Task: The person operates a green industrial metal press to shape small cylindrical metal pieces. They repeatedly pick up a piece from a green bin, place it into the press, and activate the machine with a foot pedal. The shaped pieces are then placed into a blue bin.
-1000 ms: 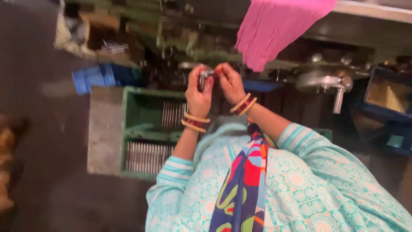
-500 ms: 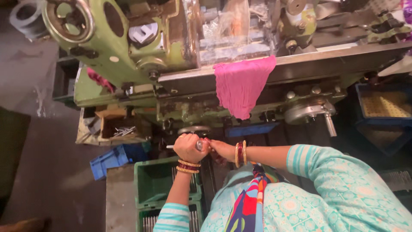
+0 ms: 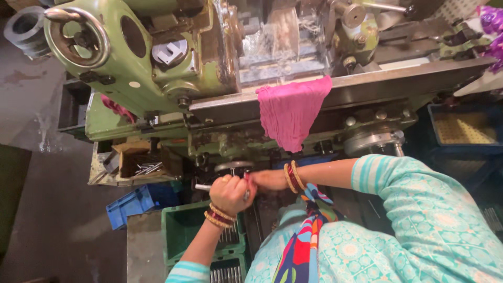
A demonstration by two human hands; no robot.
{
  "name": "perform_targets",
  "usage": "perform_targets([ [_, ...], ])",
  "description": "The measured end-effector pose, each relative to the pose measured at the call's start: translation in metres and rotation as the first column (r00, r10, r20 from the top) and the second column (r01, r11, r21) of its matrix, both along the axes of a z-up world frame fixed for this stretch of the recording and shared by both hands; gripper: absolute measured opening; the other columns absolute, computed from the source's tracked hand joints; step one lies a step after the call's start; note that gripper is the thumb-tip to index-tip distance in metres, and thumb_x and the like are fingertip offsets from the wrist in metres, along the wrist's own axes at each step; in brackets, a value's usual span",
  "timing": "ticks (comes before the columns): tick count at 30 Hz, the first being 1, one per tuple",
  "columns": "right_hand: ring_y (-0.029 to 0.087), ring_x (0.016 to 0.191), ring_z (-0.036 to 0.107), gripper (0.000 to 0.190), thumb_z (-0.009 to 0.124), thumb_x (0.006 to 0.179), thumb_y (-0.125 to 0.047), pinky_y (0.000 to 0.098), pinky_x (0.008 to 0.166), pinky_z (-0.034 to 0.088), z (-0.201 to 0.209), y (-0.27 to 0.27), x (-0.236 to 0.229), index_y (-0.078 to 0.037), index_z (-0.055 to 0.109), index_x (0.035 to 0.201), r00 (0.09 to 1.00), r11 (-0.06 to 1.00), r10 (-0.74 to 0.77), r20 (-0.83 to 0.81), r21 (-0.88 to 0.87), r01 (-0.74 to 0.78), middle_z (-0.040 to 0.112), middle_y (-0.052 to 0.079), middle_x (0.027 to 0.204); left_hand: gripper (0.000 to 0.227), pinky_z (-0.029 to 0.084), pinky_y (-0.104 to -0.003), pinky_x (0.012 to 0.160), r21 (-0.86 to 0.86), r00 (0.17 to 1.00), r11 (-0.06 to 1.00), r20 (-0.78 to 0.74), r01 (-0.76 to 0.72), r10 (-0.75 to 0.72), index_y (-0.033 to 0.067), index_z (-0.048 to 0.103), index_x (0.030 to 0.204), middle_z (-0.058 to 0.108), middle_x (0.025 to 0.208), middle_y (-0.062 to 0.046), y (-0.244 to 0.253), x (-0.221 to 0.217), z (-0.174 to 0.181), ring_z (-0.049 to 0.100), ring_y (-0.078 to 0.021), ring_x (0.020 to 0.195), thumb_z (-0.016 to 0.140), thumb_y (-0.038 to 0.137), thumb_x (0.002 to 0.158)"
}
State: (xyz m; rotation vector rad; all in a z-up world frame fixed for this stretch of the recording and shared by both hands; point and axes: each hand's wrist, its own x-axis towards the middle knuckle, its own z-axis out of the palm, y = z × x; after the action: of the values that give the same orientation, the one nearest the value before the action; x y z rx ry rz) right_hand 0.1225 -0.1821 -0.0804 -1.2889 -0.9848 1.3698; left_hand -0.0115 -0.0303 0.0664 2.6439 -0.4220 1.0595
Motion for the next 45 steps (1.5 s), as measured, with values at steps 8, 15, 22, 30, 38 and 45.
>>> perform_targets([
  [8, 0.019, 0.048, 0.037, 0.038, 0.046, 0.099, -0.049, 0.0375, 0.043, 0.027, -0.115, -0.036, 0.092, -0.013, 0.057, 0.094, 0.400, 0.294, -0.900, 0.173, -0.438, 0.850, 0.044, 0.006, 0.063, 0.042, 0.048, -0.042, 0.058, -0.227, 0.935, 0.908, -0.126, -0.351, 0.330, 0.0104, 0.053, 0.067, 0.054, 0.068, -0.008, 0.022, -0.022, -0.083, 0.056, -0.0308, 0.061, 0.082, 0.033, 0.087],
  [15, 0.044, 0.105, 0.067, 0.039, 0.060, 0.096, -0.045, 0.0496, 0.090, 0.054, -0.160, -0.256, 0.076, -0.013, 0.074, 0.113, 0.143, 0.180, -0.398, 0.906, -0.076, 0.981, 0.073, 0.019, 0.112, 0.041, 0.043, -0.038, 0.047, -0.588, 0.587, 0.275, -0.441, -0.760, 0.679, 0.0045, 0.057, 0.063, 0.052, 0.053, -0.010, 0.031, -0.096, -0.186, 0.049, -0.0267, 0.045, 0.080, 0.029, 0.086],
  [22, 0.048, 0.114, 0.064, 0.047, 0.054, 0.100, -0.048, 0.0538, 0.099, 0.051, -0.160, -0.322, 0.068, -0.009, 0.076, 0.114, 0.310, -0.046, -0.304, 0.901, -0.339, 0.940, 0.071, 0.026, 0.118, 0.048, 0.040, -0.041, 0.049, -0.516, 0.656, 0.438, -0.385, -0.736, 0.649, 0.0025, 0.049, 0.062, 0.048, 0.056, -0.015, 0.042, -0.101, -0.191, 0.044, -0.0309, 0.047, 0.080, 0.026, 0.089],
  [30, 0.036, 0.104, 0.071, 0.033, 0.057, 0.094, -0.035, 0.0471, 0.090, 0.053, -0.141, -0.237, 0.048, -0.010, 0.076, 0.104, 0.183, 0.116, -0.629, 0.756, -0.142, 0.983, 0.076, 0.016, 0.103, 0.044, 0.040, -0.041, 0.051, -0.527, 0.789, 0.610, -0.225, -0.592, 0.572, 0.0021, 0.050, 0.066, 0.050, 0.063, -0.014, 0.041, -0.061, -0.136, 0.047, -0.0314, 0.053, 0.082, 0.021, 0.090],
  [38, 0.038, 0.099, 0.071, 0.035, 0.062, 0.100, -0.041, 0.0470, 0.087, 0.054, -0.131, -0.241, 0.045, -0.009, 0.075, 0.100, 0.164, 0.123, -0.519, 0.839, -0.116, 0.986, 0.075, 0.017, 0.099, 0.045, 0.041, -0.037, 0.050, -0.594, 0.729, 0.471, -0.320, -0.652, 0.605, 0.0020, 0.050, 0.066, 0.047, 0.059, -0.012, 0.035, -0.095, -0.152, 0.042, -0.0244, 0.049, 0.082, 0.023, 0.090],
  [45, 0.041, 0.104, 0.069, 0.033, 0.058, 0.097, -0.038, 0.0484, 0.092, 0.054, -0.158, -0.280, 0.017, -0.012, 0.076, 0.106, 0.216, 0.067, -0.439, 0.872, -0.207, 0.976, 0.075, 0.019, 0.104, 0.053, 0.037, -0.039, 0.050, -0.559, 0.640, 0.389, -0.369, -0.732, 0.674, 0.0012, 0.047, 0.064, 0.043, 0.055, -0.013, 0.046, -0.121, -0.172, 0.037, -0.0244, 0.050, 0.084, 0.026, 0.092],
])
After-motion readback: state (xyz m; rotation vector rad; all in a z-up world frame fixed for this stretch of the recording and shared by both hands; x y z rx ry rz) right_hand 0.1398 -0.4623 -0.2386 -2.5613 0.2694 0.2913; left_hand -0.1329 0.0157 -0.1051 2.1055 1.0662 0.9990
